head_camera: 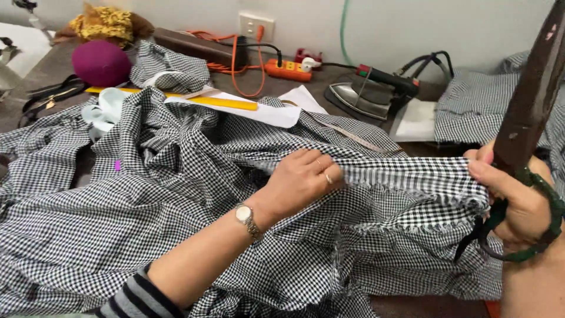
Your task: Cutting checkered fabric with large scissors on a workbench
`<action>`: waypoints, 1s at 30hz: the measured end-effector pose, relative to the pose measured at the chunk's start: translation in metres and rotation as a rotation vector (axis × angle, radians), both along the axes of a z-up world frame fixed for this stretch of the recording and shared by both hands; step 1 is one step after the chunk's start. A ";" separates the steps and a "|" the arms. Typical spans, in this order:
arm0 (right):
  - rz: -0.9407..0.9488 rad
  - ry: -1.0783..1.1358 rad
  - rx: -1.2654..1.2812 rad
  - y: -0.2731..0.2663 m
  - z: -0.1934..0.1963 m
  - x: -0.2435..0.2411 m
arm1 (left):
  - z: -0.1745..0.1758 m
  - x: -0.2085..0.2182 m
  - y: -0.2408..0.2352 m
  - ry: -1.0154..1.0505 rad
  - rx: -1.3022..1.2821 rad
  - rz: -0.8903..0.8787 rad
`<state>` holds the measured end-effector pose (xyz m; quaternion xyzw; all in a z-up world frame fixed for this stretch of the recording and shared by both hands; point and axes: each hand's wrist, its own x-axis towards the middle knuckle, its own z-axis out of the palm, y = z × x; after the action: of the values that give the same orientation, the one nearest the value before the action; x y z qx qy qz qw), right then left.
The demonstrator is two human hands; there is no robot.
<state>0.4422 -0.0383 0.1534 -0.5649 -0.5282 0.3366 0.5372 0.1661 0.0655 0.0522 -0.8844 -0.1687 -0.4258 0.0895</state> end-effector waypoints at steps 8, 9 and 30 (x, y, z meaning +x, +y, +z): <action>-0.049 0.047 -0.064 -0.004 -0.022 0.012 | -0.073 -0.033 0.031 0.085 -0.086 0.475; -0.069 0.024 -0.074 -0.002 -0.021 0.010 | -0.082 -0.044 0.035 0.095 -0.138 0.491; -0.175 -0.040 -0.174 0.033 -0.071 0.035 | -0.098 -0.182 0.137 0.748 -0.836 0.444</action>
<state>0.4768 -0.0053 0.0821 -0.6600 -0.4562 0.3217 0.5028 -0.0154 0.2027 -0.0457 -0.8781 -0.4595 0.0452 -0.1256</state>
